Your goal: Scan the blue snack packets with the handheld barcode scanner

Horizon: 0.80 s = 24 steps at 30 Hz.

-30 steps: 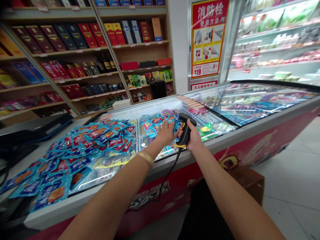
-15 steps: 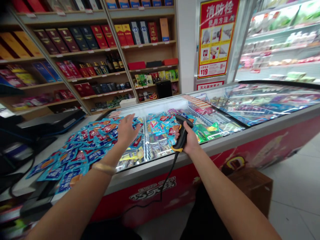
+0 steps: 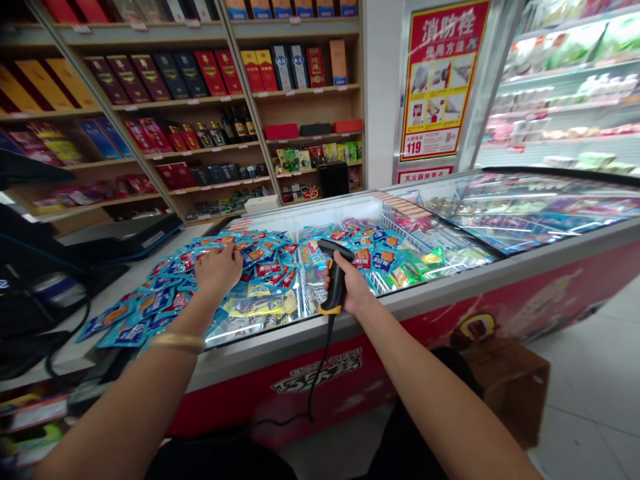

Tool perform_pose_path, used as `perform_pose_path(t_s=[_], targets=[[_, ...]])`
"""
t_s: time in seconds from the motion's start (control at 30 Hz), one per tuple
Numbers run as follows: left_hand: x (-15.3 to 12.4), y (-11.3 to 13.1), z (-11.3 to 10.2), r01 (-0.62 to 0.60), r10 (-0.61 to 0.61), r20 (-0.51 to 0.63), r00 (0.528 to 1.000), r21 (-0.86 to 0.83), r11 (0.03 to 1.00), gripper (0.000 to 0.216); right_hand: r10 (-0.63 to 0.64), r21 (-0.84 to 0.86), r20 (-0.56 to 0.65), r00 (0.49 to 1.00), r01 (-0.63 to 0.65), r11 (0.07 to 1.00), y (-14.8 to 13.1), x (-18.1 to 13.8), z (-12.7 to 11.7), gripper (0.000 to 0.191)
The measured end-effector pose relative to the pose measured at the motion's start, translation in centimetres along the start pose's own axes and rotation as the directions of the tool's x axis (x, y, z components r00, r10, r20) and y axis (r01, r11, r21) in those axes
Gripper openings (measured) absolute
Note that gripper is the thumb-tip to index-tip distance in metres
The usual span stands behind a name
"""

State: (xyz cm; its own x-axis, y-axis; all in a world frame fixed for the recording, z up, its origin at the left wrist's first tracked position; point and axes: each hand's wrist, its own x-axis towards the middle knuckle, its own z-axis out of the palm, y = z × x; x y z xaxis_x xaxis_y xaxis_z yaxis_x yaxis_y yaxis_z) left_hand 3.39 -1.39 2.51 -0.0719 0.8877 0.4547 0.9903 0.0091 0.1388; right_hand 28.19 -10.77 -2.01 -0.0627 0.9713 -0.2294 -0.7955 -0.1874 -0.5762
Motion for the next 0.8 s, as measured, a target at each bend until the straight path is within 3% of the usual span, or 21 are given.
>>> perform_pose_path(t_s=[0.07, 0.13, 0.2, 0.27, 0.33, 0.43, 0.53, 0.63, 0.8], targets=[[-0.1, -0.1, -0.1, 0.013, -0.024, -0.081, 0.996, -0.129, 0.992, 0.045, -0.01, 0.009, -0.011, 1.0, 0.01, 1.0, -0.1, 0.1, -0.2, 0.031], [-0.5, 0.1, -0.1, -0.015, -0.061, -0.183, 0.981, -0.386, 0.923, 0.043, -0.008, 0.006, -0.009, 1.0, 0.008, 1.0, -0.1, 0.1, -0.3, 0.031], [-1.4, 0.9, 0.3, -0.058, -0.107, -0.188, 0.976, -0.703, 0.709, 0.04, 0.003, -0.01, 0.003, 1.0, -0.003, 1.0, 0.0, 0.2, -0.3, 0.031], [-2.8, 2.1, 1.0, 0.003, -0.097, -0.037, 0.995, -0.923, 0.385, 0.037, 0.016, -0.03, 0.017, 1.0, -0.016, 0.999, 0.0, 0.1, -0.2, 0.032], [-4.5, 3.6, 2.0, 0.171, -0.026, 0.169, 0.985, -0.979, 0.113, 0.032, 0.029, -0.048, 0.03, 0.999, -0.027, 0.998, -0.1, -0.1, -0.2, 0.032], [-6.7, 5.2, 3.4, 0.365, 0.049, 0.362, 0.931, -0.927, -0.082, 0.027, 0.048, -0.075, 0.059, 0.997, -0.043, 0.996, -0.2, -0.3, -0.1, 0.033], [-7.8, 5.8, 4.2, 0.411, 0.101, 0.402, 0.91, -0.907, -0.09, 0.03, 0.061, -0.104, 0.096, 0.994, -0.051, 0.993, -0.3, -0.5, -0.2, 0.032], [-8.1, 5.7, 4.7, 0.357, 0.123, 0.353, 0.927, -0.934, -0.004, 0.036, 0.076, -0.142, 0.138, 0.988, -0.056, 0.988, -0.3, -0.7, -0.2, 0.032], [-8.2, 5.6, 5.1, 0.29, 0.11, 0.302, 0.947, -0.95, 0.117, 0.023, 0.134, -0.223, 0.192, 0.972, -0.09, 0.971, -0.1, -0.8, -0.4, 0.031]])
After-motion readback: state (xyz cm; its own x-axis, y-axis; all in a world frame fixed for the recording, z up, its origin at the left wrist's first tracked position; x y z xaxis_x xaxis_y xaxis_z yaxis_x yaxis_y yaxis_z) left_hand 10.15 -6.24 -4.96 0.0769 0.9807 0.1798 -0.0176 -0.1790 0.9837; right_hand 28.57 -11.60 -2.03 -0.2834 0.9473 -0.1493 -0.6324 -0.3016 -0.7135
